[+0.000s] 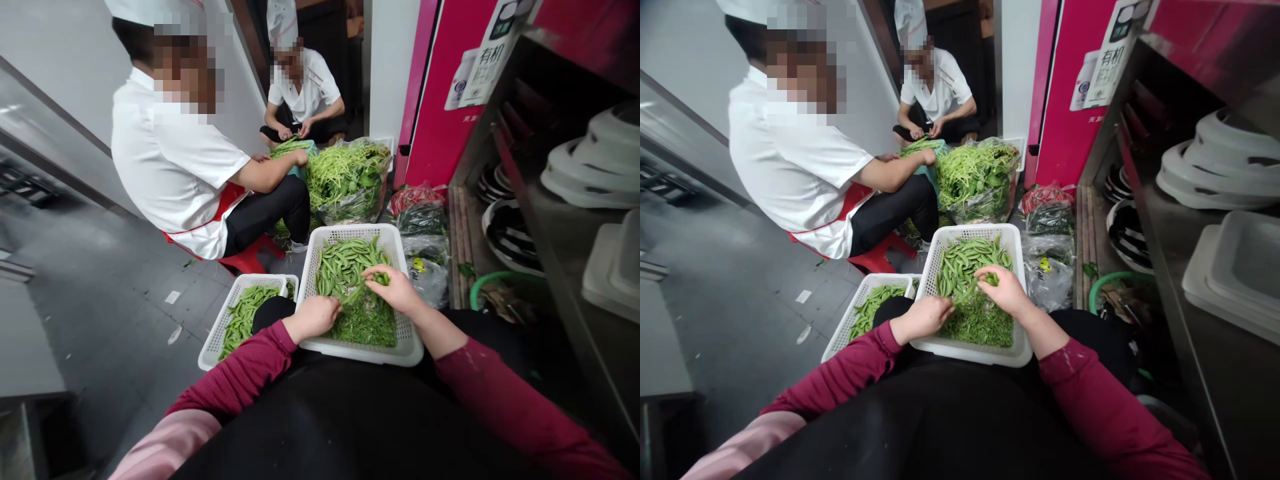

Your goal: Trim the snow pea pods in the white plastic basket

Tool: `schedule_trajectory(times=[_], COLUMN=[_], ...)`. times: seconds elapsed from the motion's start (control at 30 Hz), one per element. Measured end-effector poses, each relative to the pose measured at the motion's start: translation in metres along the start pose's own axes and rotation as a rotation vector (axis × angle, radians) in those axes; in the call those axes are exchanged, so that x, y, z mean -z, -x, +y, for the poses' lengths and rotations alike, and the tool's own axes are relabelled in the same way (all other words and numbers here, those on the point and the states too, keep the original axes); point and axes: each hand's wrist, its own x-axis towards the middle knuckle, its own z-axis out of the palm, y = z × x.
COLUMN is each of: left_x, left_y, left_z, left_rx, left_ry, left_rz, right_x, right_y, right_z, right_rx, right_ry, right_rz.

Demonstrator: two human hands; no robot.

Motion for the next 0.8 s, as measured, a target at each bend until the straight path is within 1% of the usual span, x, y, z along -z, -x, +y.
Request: schedule_trajectory(times=[0.07,0.1,0.13,0.17,0.23,0.27,0.3,0.33,0.4,0.53,0.63,0.7,0.73,0.77,0.8], left_x=[0.007,0.01,0.013,0.017,0.022,0.023,0.024,0.024,0.021,0.006,-0.005,-0.01,-0.012,-0.013,-0.016], left_y=[0.002,0.002,0.002,0.001,-0.001,-0.003,-0.004,-0.005,-0.005,-0.004,-0.006,-0.009,-0.011,-0.012,-0.012], left_z=[-0.002,-0.002,0.0,0.002,0.006,0.007,0.007,0.006,0.001,-0.005,0.004,0.014,0.017,0.02,0.021], left_rx=[-0.058,-0.093,-0.13,-0.164,-0.212,-0.222,-0.221,-0.206,-0.164,-0.078,0.055,0.161,0.194,0.204,0.191], left_ry=[-0.158,-0.208,-0.238,-0.255,-0.254,-0.234,-0.197,-0.14,0.035,0.538,0.983,1.222,1.289,1.306,1.264], left_rz=[-0.069,-0.1,-0.127,-0.148,-0.162,-0.149,-0.124,-0.09,-0.016,0.117,0.209,0.292,0.326,0.337,0.315], right_x=[0.007,0.008,0.006,0.002,-0.008,-0.013,-0.018,-0.02,-0.021,-0.016,-0.024,-0.034,-0.038,-0.04,-0.039], right_y=[-0.002,-0.002,-0.001,0.001,0.005,0.007,0.008,0.009,0.008,0.006,0.011,0.016,0.018,0.018,0.016], right_z=[-0.004,-0.005,-0.006,-0.006,-0.005,-0.004,-0.002,-0.001,-0.001,-0.004,-0.008,-0.009,-0.009,-0.009,-0.008], right_rx=[0.189,0.252,0.289,0.306,0.29,0.261,0.225,0.187,0.117,0.011,-0.091,-0.184,-0.229,-0.264,-0.289], right_ry=[0.205,0.27,0.32,0.357,0.393,0.383,0.355,0.313,0.217,0.044,-0.101,-0.223,-0.288,-0.353,-0.414], right_rz=[0.078,0.057,-0.018,-0.136,-0.393,-0.488,-0.549,-0.575,-0.551,-0.408,-0.347,-0.323,-0.286,-0.225,-0.145])
